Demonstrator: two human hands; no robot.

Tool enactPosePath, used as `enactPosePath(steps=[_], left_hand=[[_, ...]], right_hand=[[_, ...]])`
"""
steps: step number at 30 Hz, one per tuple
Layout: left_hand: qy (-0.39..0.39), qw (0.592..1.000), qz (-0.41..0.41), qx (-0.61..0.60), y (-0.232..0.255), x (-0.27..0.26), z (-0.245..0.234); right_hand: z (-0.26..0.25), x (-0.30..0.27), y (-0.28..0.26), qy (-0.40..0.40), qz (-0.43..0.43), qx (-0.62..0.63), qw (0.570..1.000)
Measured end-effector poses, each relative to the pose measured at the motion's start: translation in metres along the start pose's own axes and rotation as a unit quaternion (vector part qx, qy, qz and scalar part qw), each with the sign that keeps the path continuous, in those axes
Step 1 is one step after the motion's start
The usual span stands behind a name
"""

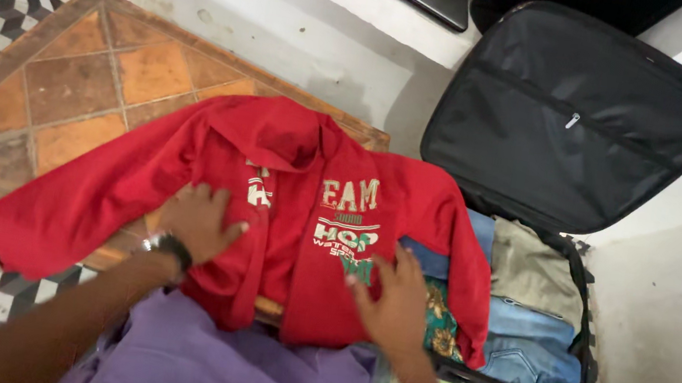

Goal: The person folds a pair of blue jeans and a red hoodie on a small wooden table. They first fold the jeans, zip them, and place them into an open suitcase. Then they fold the red hoodie and place it on top of the jeans in the suitcase.

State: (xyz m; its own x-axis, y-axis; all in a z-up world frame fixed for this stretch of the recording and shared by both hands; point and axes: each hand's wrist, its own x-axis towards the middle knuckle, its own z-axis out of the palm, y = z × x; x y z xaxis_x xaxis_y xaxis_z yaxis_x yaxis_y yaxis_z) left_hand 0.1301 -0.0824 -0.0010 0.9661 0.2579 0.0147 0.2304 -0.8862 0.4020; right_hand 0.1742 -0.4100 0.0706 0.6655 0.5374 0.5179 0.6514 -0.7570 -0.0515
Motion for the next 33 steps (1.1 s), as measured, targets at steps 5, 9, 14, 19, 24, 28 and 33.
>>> enactPosePath(steps=[5,9,14,19,24,28,33], left_hand=[[0.184,0.956,0.221,0.062,0.036,-0.062,0.0],[-0.177,0.975,0.077,0.108,0.06,-0.094,0.002],[-0.205,0.97,0.005,0.13,0.059,-0.084,0.028],[-0.122,0.988,-0.018,0.088,0.055,-0.083,0.056],[-0.034,0.99,-0.077,-0.115,0.053,-0.077,0.022],[0.035,0.959,-0.055,-0.277,0.052,-0.077,-0.044],[0.073,0.937,0.012,-0.343,0.067,-0.099,-0.089]], right_hand=[[-0.01,-0.03,-0.052,-0.149,-0.02,0.0,0.989],[0.01,-0.048,-0.075,-0.395,0.124,0.044,0.909],[0.056,-0.059,-0.089,-0.333,0.126,0.001,0.934],[0.088,-0.082,-0.079,-0.26,0.133,-0.015,0.956],[0.076,-0.076,-0.049,-0.164,0.252,0.15,0.942],[0.043,-0.052,-0.014,-0.078,0.392,0.425,0.812],[-0.012,-0.037,0.012,-0.079,0.308,0.599,0.735]])
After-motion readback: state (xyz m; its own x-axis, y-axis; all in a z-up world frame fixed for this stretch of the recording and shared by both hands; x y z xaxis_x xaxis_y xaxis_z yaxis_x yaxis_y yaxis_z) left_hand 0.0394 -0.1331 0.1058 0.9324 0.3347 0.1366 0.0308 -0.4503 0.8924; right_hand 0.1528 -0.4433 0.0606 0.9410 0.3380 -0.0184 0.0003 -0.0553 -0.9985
